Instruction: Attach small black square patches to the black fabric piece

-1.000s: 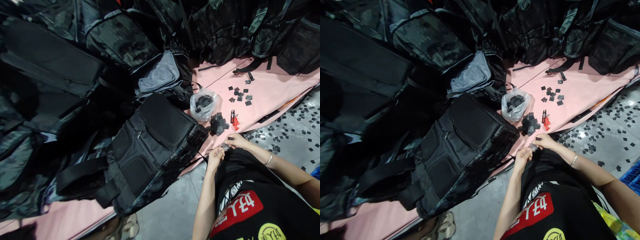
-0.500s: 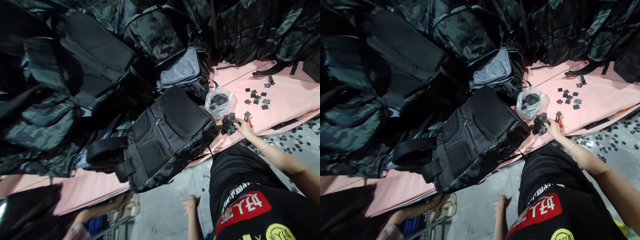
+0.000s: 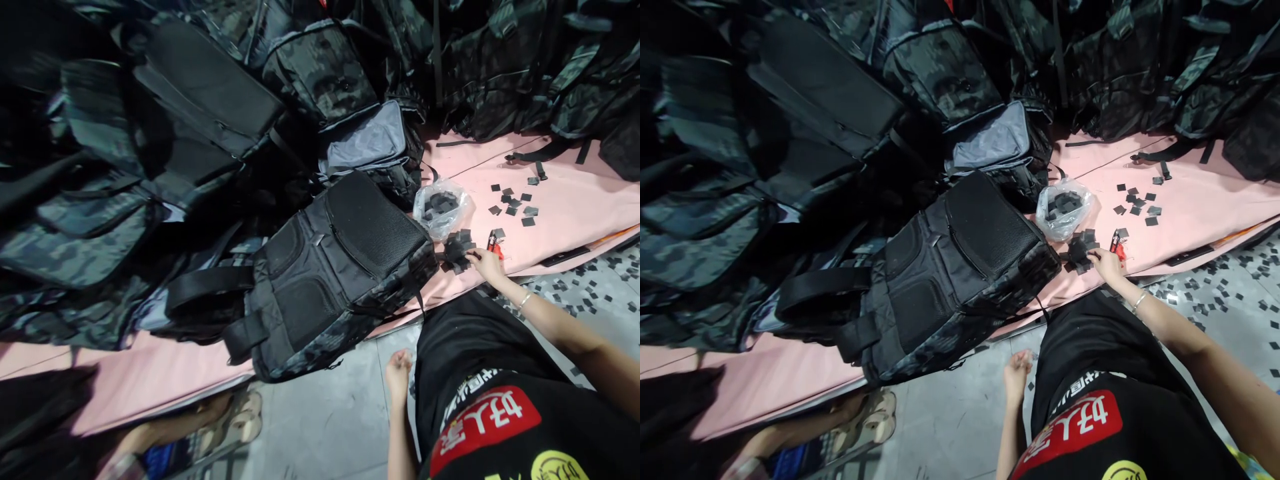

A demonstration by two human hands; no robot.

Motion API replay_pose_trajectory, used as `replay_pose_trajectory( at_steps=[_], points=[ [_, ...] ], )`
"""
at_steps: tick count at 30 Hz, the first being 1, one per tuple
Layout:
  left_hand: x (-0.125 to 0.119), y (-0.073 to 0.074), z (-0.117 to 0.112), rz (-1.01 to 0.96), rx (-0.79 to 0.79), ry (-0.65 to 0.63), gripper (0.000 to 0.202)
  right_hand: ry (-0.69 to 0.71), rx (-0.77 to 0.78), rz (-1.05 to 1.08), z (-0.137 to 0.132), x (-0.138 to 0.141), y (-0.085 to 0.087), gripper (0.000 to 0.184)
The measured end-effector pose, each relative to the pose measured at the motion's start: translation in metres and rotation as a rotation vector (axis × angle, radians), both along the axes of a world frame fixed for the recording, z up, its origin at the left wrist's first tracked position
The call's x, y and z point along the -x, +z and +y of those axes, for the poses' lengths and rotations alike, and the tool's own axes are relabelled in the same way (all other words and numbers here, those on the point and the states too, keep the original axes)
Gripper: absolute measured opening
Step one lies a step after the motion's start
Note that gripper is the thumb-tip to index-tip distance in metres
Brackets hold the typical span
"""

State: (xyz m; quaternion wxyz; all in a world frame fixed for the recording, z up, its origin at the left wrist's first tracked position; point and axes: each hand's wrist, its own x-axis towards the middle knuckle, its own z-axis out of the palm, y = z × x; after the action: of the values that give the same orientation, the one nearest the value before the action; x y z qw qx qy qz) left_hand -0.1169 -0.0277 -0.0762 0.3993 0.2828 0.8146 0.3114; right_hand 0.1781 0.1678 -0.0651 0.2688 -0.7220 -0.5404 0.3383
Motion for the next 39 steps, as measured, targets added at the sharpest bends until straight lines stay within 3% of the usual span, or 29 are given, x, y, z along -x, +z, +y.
replay_pose_trajectory(
  at_steps=[4, 9, 12, 16, 18, 21, 24, 26, 29, 34, 39],
  points=[
    [-0.045, 0.018, 0.051, -0.189, -0.160, -0.174, 0.026, 0.035, 0.061, 0.203, -0.015, 0.000, 0.020, 0.038],
    [-0.098, 0.057, 0.097, -0.351, -0.453, -0.319, 0.022, 0.338, 0.296, 0.671, -0.051, 0.007, 0.048, 0.038],
    [-0.111, 0.071, 0.106, -0.369, -0.519, -0.457, 0.022, 0.458, 0.442, 0.877, -0.064, 0.006, 0.060, 0.036],
    [-0.109, 0.070, 0.101, -0.235, -0.527, -0.606, 0.012, 0.518, 0.500, 0.773, -0.068, 0.007, 0.066, 0.034],
    [-0.105, 0.065, 0.097, -0.219, -0.477, -0.505, 0.017, 0.567, 0.475, 0.682, -0.066, 0.011, 0.064, 0.031],
    [-0.096, 0.058, 0.091, -0.313, -0.453, -0.246, 0.025, 0.577, 0.373, 0.487, -0.055, 0.017, 0.054, 0.026],
    [-0.081, 0.055, 0.082, -0.488, -0.436, -0.125, 0.028, 0.357, 0.210, 0.215, -0.029, 0.017, 0.042, 0.020],
    [-0.068, 0.052, 0.070, -0.565, -0.384, -0.044, 0.029, 0.215, 0.134, 0.102, -0.009, 0.010, 0.035, 0.026],
    [-0.044, 0.041, 0.044, -0.616, -0.290, 0.149, 0.028, 0.061, 0.068, -0.037, 0.018, -0.012, 0.031, 0.040],
    [-0.002, 0.008, 0.003, -0.515, -0.176, 0.397, 0.022, -0.098, 0.101, -0.248, 0.043, -0.068, 0.027, 0.036],
    [0.025, -0.018, -0.021, -0.350, -0.093, 0.410, 0.030, -0.072, 0.190, -0.314, 0.055, -0.101, 0.014, 0.033]
  ],
)
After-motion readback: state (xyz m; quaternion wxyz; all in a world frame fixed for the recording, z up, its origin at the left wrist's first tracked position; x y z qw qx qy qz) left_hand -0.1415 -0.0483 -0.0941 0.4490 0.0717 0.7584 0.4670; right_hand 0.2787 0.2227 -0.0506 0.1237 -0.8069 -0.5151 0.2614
